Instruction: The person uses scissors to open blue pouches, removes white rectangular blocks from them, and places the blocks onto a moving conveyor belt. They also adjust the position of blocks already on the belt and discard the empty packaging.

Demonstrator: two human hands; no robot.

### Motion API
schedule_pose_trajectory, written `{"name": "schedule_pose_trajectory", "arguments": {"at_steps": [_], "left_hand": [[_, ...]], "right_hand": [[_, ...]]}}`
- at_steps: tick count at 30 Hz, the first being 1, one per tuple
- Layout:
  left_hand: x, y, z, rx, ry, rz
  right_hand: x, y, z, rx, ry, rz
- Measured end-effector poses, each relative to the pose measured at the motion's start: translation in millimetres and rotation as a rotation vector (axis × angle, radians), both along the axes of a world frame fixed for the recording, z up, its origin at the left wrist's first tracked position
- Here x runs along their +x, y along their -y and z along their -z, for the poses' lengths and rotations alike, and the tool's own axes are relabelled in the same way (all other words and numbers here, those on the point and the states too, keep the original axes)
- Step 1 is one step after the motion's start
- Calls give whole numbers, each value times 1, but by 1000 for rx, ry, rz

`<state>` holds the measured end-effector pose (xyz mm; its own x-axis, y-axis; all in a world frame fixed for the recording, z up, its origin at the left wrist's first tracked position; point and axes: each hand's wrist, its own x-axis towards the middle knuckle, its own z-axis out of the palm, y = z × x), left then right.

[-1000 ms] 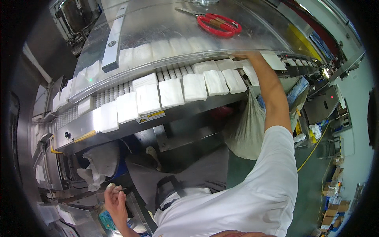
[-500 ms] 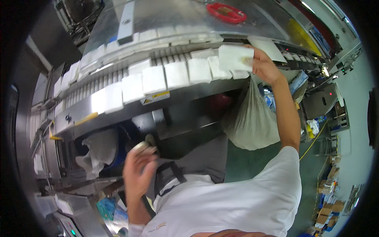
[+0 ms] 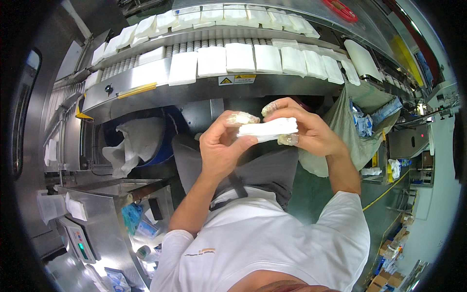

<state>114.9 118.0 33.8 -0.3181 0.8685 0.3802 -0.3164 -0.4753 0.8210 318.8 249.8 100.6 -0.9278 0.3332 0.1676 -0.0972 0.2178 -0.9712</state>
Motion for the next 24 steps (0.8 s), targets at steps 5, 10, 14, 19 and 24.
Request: {"name": "schedule_pose_trajectory", "arguments": {"at_steps": [5,10,14,19,24], "left_hand": [[1,16,-8,-70,-136,-289],[4,18,-8,-36,29,-258],[-6,24,-14,-165,-28,-78],[-8,20,-23,-378,-178,-129],[1,17,-21,-282,-239,-338]], "right_hand": [[-15,19,10,-160,-23,203],[-24,38,21,-37,-113,395],[-21,42,16,-111,-143,333],[-15,36,27,-326,-126,321],[-26,38,32,-403,-69,300]]}}
